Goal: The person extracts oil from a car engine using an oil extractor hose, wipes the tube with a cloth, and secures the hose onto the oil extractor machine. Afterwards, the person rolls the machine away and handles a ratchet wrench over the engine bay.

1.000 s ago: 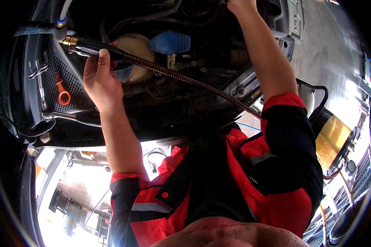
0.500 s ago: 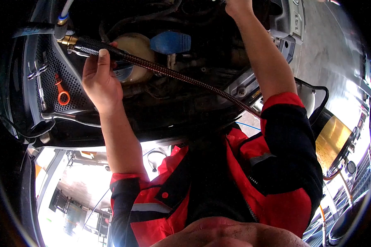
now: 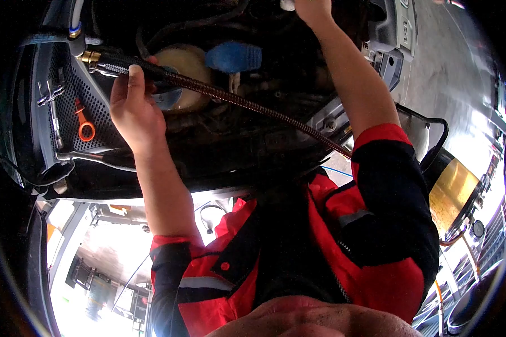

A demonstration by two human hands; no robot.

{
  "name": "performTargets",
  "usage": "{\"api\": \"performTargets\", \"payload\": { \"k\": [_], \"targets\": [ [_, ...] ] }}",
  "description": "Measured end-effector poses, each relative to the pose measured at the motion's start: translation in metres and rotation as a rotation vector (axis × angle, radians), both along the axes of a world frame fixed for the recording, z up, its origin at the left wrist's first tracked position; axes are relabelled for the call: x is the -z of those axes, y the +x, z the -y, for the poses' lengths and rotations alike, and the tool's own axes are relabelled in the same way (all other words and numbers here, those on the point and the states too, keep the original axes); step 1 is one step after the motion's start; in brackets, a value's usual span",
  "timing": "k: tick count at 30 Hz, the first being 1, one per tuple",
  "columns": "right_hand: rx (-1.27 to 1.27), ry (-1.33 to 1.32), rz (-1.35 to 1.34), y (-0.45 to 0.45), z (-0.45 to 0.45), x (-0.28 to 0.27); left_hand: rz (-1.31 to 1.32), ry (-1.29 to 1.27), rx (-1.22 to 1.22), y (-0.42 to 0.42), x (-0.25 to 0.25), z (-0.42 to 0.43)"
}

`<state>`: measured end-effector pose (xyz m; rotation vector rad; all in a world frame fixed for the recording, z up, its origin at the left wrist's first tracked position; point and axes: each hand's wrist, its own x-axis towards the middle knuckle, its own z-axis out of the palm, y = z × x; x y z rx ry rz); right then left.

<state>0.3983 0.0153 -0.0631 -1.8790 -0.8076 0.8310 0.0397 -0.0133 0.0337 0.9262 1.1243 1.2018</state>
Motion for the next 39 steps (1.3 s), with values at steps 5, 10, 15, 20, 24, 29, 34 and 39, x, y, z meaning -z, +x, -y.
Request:
{"api": "performTargets", "payload": {
  "k": [5,10,15,20,24,29,34,39],
  "targets": [
    [-0.182,0.429,-0.223,0.034,-0.019,0.117,0.042,0.007,-0.005,-0.002,0.002,-0.002],
    [-0.073,0.267,-0.182,-0.006,-0.004,0.024,0.036,0.013,-0.015,-0.001,0.000,-0.003],
    [-0.037,0.440,-0.335,-0.003,-0.010,0.043,0.021,0.025,-0.007,-0.003,0.006,-0.004],
    [0.042,0.527,-0.974,0.010,-0.008,0.045,0.022,0.024,-0.002,-0.001,0.004,-0.004],
    [0.048,0.304,-0.455,-0.012,-0.005,0.010,0.017,0.023,0.002,-0.002,0.005,-0.004],
    [0.058,0.244,-0.353,-0.001,-0.007,0.028,0.021,0.026,0.006,-0.002,0.005,-0.004],
    [0.063,-0.064,0.121,-0.004,-0.005,0.011,0.000,0.003,-0.031,0.001,0.003,-0.002],
    [0.097,0.036,-0.072,-0.013,0.001,-0.052,-0.073,0.027,0.002,0.005,-0.003,0.002]
  ]
}}
